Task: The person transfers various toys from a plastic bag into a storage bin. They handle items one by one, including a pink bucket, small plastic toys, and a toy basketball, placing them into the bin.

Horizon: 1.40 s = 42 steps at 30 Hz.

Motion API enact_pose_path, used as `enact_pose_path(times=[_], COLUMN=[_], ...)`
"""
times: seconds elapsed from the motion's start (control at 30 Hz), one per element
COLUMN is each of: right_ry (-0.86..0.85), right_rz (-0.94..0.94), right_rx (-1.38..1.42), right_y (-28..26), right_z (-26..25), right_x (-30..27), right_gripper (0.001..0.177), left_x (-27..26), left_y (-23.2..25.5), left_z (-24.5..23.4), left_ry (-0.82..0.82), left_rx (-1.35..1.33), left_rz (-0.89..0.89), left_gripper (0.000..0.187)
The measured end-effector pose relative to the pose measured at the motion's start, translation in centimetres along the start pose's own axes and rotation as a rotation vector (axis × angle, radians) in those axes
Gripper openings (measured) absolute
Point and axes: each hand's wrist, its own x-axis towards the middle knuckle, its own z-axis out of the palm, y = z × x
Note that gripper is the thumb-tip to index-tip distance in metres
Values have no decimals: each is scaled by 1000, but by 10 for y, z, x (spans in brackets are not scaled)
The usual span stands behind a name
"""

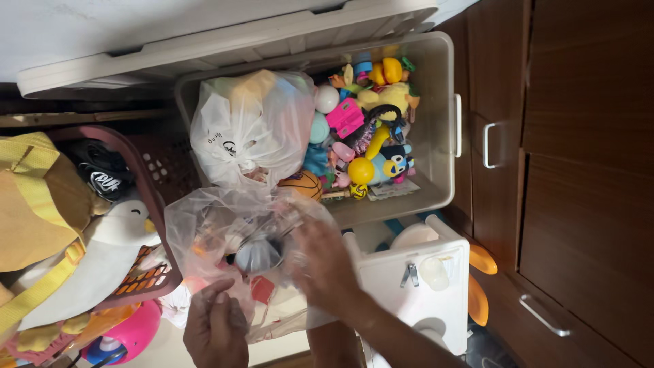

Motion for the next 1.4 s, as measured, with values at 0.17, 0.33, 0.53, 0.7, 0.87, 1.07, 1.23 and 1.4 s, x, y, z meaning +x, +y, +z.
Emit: enact_pose_path(times=[0.17,0.33,0.53,0.7,0.87,1.07,1.23,1.4], right_ry=[-143,210,429,344,155,-106,-382,-466], right_rz=[43,172,388,428,433,834,1051,814], right_rx=[6,-50,-291,-410,-486,-460,-371,-652], right_y=[-17,18,92,161,238,315,357,347], right_z=[38,10,-81,-91,-55,-32,-48,-52], right_x=[-4,-6,-8,-1,-2,-3,4,31], right_gripper=[58,50,56,54,51,42,48,54], left_x=[-3,-4,4,1,0,1,1,3], left_y=[4,13,22,15,7,0,-5,-17], left_z=[-7,-6,2,1,-1,-4,1,4], left_ry=[8,20,-65,-153,-123,-122,-158,-193], left_rx=[11,-24,50,57,65,77,75,68], left_rz=[-29,-12,-46,-15,-61,-32,-40,-24], left_gripper=[19,19,20,21,20,19,19,19])
